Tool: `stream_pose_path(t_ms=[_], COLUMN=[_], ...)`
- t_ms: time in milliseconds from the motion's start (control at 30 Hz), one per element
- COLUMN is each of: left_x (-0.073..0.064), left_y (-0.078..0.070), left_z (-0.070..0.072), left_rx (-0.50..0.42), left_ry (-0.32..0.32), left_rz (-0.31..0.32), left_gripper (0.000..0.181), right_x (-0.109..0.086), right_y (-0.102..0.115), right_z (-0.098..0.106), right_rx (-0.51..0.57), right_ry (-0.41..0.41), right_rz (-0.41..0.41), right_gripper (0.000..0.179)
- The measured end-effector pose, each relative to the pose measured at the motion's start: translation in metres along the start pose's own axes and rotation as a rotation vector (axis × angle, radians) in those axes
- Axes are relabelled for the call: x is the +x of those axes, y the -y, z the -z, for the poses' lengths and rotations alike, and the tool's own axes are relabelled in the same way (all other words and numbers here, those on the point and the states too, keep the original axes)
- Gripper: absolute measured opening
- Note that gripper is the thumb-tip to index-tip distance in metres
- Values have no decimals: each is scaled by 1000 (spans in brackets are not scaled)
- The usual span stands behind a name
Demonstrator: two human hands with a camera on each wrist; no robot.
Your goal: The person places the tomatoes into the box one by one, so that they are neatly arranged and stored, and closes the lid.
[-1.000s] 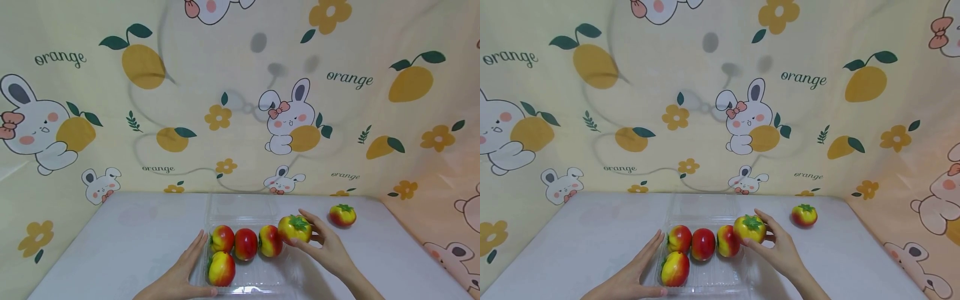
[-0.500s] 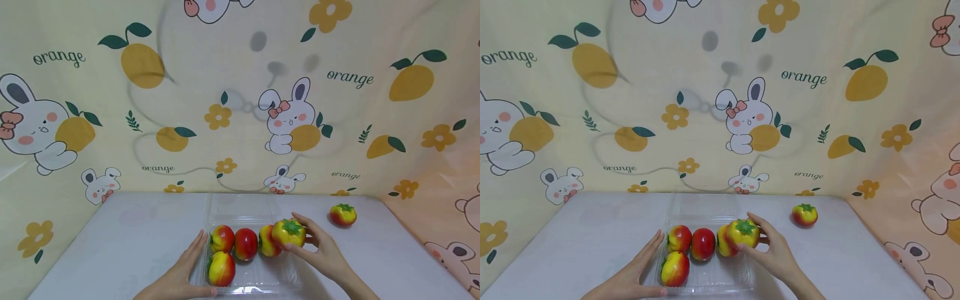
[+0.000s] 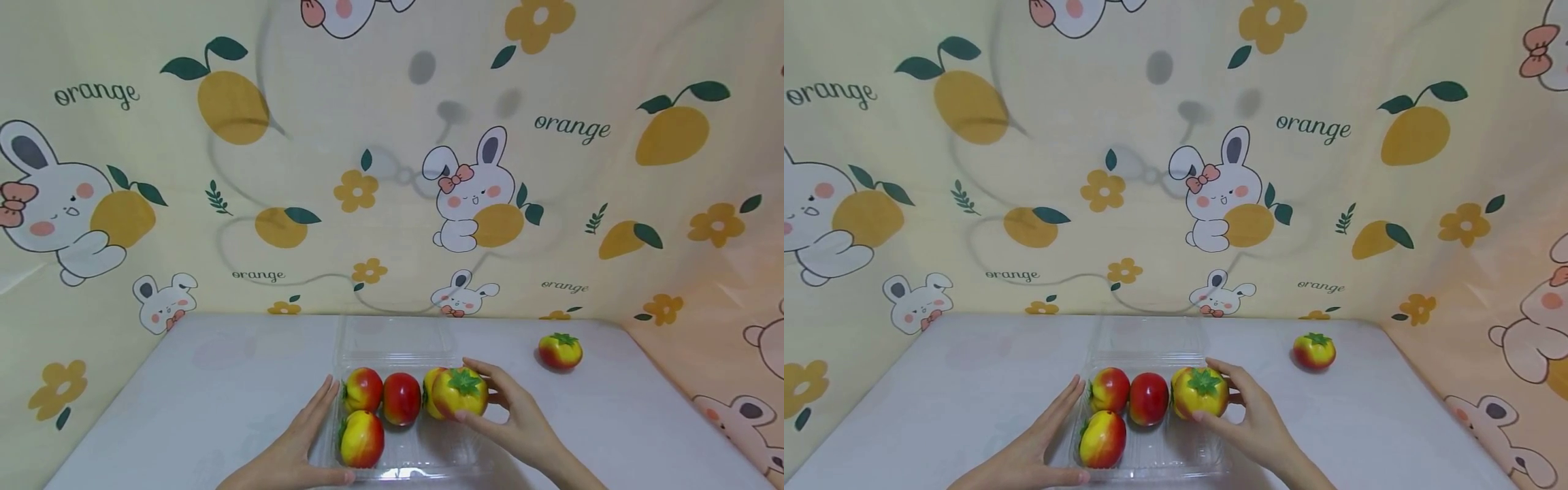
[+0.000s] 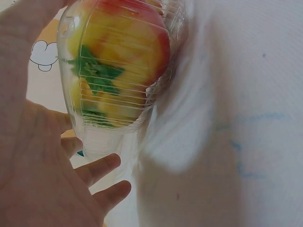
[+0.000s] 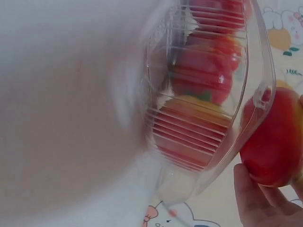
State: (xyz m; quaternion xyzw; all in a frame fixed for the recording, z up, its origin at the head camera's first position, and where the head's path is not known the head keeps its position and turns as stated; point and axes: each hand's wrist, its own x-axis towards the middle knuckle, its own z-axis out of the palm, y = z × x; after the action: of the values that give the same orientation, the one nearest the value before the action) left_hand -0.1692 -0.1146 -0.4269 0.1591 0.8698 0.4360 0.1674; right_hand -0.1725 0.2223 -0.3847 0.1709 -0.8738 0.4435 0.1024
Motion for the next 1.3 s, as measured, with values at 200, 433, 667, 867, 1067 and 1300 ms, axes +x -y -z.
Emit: stream_pose_path(t_ms=[200, 433, 667, 867, 1067, 1300], left_x=[-1, -1, 0, 0, 0, -1], left_y=[1, 1, 0, 0, 0, 0], left_z=[-1, -1, -1, 0, 1, 1], left_rx=[-4, -2, -7, -18, -11, -14], left_ry=[-2, -5, -4, 6, 6, 3], left_rz=[-16, -14, 4, 10, 7, -2], left_gripper=[113, 112, 114, 113, 112, 112], right_x=[-1, 0, 0, 1, 1, 2], right_y=[1, 4, 7, 10, 11, 13], right_z=[-2, -4, -10, -16, -21, -26], right_rx=[12, 18, 0, -49, -37, -9], right_ry=[20, 70, 130, 173, 211, 242], right_rz=[0, 15, -18, -2, 85, 111], right_gripper=[60, 59, 61, 63, 61, 60])
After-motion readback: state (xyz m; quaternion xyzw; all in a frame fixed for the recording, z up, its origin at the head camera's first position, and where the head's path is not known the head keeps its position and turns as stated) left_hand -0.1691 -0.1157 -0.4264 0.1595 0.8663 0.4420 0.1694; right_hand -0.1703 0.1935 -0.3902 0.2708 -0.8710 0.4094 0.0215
